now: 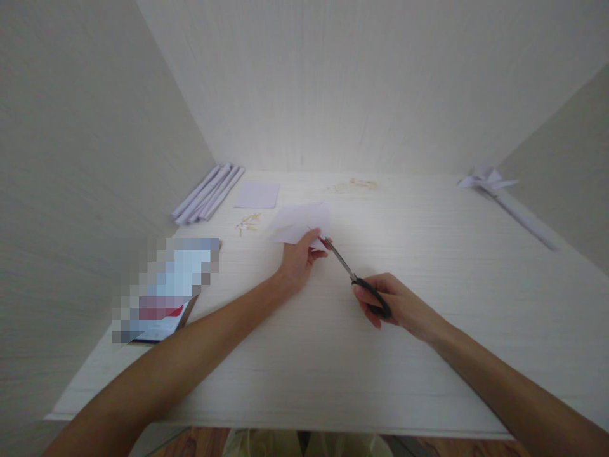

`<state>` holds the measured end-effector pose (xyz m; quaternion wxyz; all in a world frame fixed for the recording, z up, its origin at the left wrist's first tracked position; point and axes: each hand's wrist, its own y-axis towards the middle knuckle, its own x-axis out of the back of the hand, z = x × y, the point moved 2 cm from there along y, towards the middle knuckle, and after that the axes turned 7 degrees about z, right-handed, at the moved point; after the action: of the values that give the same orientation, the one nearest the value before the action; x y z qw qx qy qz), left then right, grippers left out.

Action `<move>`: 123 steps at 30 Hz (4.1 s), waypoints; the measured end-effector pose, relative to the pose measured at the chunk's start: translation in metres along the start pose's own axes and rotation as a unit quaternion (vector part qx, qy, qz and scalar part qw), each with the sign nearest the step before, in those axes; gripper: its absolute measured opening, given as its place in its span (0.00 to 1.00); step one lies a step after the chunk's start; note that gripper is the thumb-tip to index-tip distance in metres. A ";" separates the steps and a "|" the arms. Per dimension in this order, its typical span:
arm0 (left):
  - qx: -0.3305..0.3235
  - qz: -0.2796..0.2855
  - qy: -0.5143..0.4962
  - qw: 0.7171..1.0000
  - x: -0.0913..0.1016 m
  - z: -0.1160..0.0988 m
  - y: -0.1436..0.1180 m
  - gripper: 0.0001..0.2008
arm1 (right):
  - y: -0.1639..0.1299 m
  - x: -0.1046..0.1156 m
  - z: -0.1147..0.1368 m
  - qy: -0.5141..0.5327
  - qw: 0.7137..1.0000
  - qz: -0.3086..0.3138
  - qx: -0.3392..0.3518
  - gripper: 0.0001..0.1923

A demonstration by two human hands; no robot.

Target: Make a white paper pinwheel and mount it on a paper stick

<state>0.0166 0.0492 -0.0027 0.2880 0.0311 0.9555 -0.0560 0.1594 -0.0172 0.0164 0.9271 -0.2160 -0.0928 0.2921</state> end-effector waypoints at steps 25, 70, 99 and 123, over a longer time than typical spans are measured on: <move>-0.007 0.000 0.005 1.000 0.000 -0.003 0.000 0.04 | -0.001 0.000 0.001 -0.013 1.000 -0.002 0.017 0.25; 0.068 0.214 0.110 0.968 -0.004 0.005 -0.014 0.12 | 0.026 0.050 -0.007 0.257 0.849 -0.340 0.312 0.10; -0.017 0.067 0.166 0.984 -0.005 0.007 -0.009 0.14 | 0.023 0.016 -0.010 0.195 0.908 -0.272 0.254 0.12; -0.072 0.042 0.330 0.940 -0.015 -0.002 -0.022 0.09 | 0.023 0.006 -0.008 0.118 0.921 -0.274 0.250 0.15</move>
<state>0.0260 0.0268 0.0088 -0.0401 0.0673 0.9962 0.0388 0.1553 0.0003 -0.0011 0.9989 0.0236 0.0373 0.0128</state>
